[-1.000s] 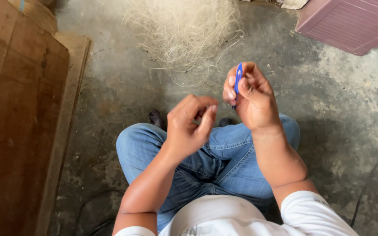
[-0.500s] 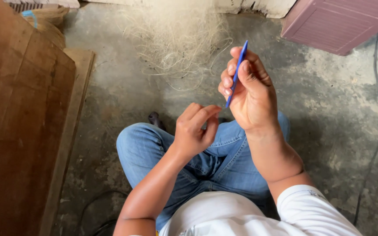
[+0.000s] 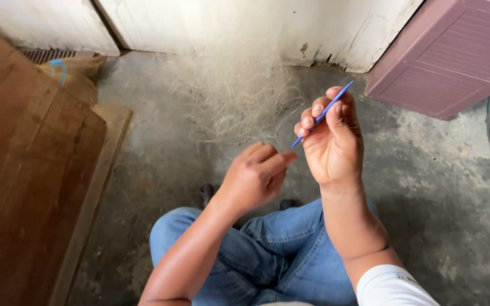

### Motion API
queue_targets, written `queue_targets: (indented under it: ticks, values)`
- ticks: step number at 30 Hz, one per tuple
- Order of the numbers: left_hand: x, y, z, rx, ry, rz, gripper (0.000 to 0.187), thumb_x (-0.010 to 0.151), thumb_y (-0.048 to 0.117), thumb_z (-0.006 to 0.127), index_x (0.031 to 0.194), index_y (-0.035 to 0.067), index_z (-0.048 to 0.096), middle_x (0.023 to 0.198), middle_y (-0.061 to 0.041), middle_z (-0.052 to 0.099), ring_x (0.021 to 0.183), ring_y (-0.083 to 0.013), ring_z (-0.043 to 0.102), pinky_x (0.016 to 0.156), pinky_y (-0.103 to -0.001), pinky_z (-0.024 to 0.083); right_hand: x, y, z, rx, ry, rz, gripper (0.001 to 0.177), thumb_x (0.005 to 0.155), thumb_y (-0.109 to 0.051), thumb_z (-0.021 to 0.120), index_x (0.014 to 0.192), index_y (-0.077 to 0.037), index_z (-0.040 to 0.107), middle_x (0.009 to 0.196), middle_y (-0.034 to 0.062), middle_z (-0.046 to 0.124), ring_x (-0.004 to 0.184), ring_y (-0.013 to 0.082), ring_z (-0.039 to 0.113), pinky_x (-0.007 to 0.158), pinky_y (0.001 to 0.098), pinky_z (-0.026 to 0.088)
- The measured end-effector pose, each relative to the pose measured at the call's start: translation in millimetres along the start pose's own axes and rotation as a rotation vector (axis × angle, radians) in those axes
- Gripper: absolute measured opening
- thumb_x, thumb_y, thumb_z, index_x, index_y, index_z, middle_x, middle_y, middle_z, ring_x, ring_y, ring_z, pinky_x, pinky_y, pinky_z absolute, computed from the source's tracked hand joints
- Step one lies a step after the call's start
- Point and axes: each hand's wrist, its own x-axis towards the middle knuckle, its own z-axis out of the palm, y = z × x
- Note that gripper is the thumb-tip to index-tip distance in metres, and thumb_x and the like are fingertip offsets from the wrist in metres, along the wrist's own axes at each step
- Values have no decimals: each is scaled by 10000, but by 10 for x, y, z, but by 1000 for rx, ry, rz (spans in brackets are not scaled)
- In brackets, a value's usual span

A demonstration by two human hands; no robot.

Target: Repairing a fishing net by trimming line with clippers and tying knots using a netting needle.

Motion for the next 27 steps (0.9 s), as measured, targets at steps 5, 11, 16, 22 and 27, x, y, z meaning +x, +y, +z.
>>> queue_targets:
  ticks: [5,11,16,22,27]
  values:
    - [177,-356,224,-160,-15,-48,191,818,-43,647,937,71,742,680,-92,504,602,-310,557,605,-369,525,320,154,-235,-38,124,-67,228,1100,-245,509,1313,-163,528,966,62,540,803,210,586,646,290,493]
    - [111,-797,371,-154,-73,-166,190,830,-15,671,965,90,755,694,-104,523,629,-330,583,620,-403,534,472,315,-440,-78,144,-8,231,1100,-226,510,1308,-128,535,943,70,529,747,186,573,540,244,482]
    - [136,-967,261,5,24,-117,187,858,-44,663,981,72,743,716,-89,536,619,-296,567,611,-372,540,465,620,-577,-337,27,45,268,1054,-185,570,1245,1,599,877,123,546,665,183,589,519,267,512]
    - [95,-939,128,211,186,-30,137,903,19,701,1005,90,757,757,-68,570,605,-249,537,631,-347,549,333,692,-331,-776,-146,-28,252,1048,-138,562,1191,25,690,947,144,624,675,156,590,600,286,538]
    - [89,-660,-70,134,310,-21,118,899,37,723,1014,39,746,753,-95,594,585,-267,550,600,-370,561,64,575,-159,-682,-209,20,264,1046,-133,543,1232,18,654,852,123,594,541,64,425,437,183,390]
